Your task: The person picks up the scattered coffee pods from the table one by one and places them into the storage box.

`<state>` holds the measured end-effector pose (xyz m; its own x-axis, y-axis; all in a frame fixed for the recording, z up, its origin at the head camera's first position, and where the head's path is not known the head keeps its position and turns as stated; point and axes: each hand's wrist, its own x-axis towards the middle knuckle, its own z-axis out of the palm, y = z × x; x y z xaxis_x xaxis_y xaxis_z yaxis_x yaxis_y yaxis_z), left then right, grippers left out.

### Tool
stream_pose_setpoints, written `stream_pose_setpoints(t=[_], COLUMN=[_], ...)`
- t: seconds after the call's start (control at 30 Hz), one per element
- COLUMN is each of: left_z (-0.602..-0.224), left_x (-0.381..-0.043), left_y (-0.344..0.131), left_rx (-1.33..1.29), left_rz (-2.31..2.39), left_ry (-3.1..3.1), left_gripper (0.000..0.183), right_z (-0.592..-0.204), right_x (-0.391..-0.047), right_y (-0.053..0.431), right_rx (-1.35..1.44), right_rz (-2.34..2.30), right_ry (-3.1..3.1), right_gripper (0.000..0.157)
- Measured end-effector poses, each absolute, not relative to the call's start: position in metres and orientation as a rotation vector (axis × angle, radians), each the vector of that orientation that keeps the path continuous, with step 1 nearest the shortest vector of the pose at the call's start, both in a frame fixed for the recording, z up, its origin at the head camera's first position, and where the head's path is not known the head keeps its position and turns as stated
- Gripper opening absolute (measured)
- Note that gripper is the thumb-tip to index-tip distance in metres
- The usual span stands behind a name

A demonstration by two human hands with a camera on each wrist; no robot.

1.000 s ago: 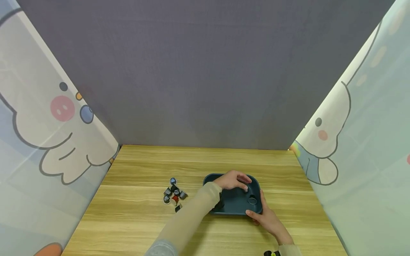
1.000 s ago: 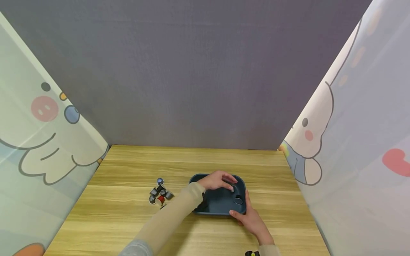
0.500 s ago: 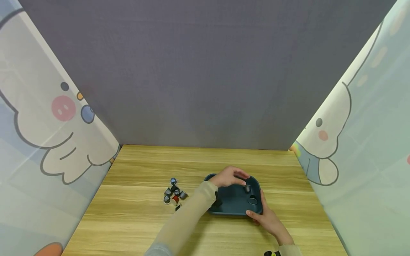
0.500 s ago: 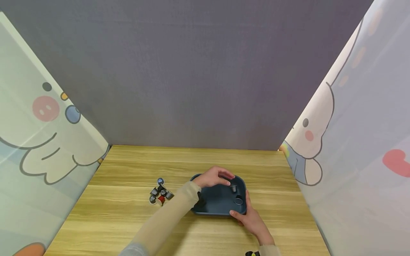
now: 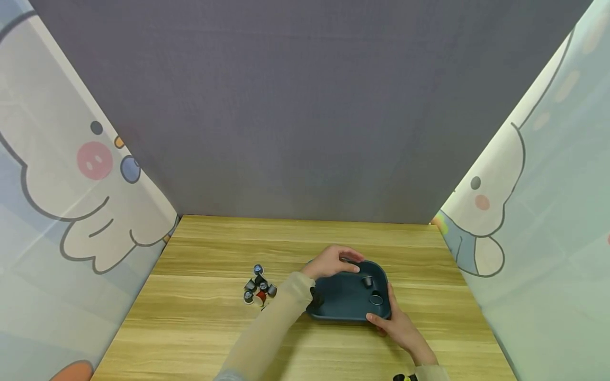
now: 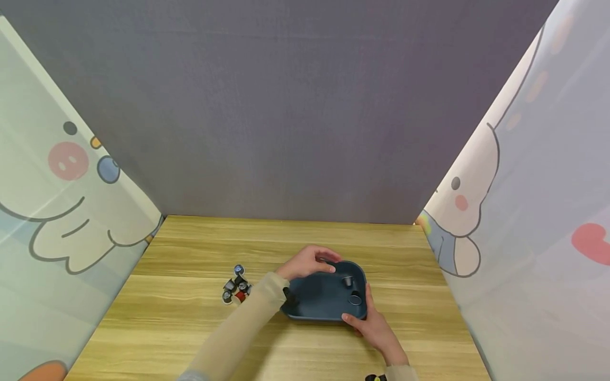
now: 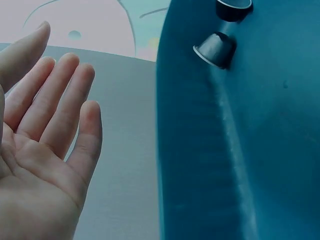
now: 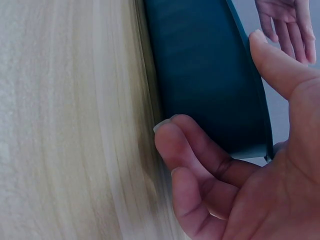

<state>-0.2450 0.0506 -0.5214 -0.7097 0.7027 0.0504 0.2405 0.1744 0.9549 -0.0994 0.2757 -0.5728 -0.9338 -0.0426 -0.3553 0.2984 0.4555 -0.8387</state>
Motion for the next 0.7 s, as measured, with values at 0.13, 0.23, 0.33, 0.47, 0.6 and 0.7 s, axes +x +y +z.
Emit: stream_pose_setpoints(t=[0.13,0.23,0.33,0.47,0.6,0.7], left_z=[-0.518,-0.514,-0.513,-0.515,-0.517,-0.518], left_x=[-0.243,-0.241,-0.239,-0.237,-0.234,-0.232], left_y=[0.043,0.037,0.030,0.018,0.004,-0.007], left_rx=[0.921,0.931,0.931,0.924,0.905,0.874], left_rz=[1.569,1.578,1.585,1.595,1.623,1.651], left_ry=[2.061,2.064,2.089,2.136,2.160,2.162], left_gripper=[0.041,0.043,0.042,0.038,0.037,0.038], right_z=[-0.573,-0.574,-0.575,-0.575,-0.575,-0.575], right_x=[-0.100,-0.100,-0.100,-0.100,-0.100,-0.100], right_y=[0.276,0.276,0.277,0.277,0.277,0.277], right_rx=[0.219,0.217,0.218,0.218,0.209,0.199], right_rz=[-1.455,-1.451,-1.456,-1.454,-1.445,-1.445], right_ry=[2.395,2.402,2.399,2.401,2.404,2.397], right_gripper=[0.112,0.112,0.112,0.113,0.113,0.113])
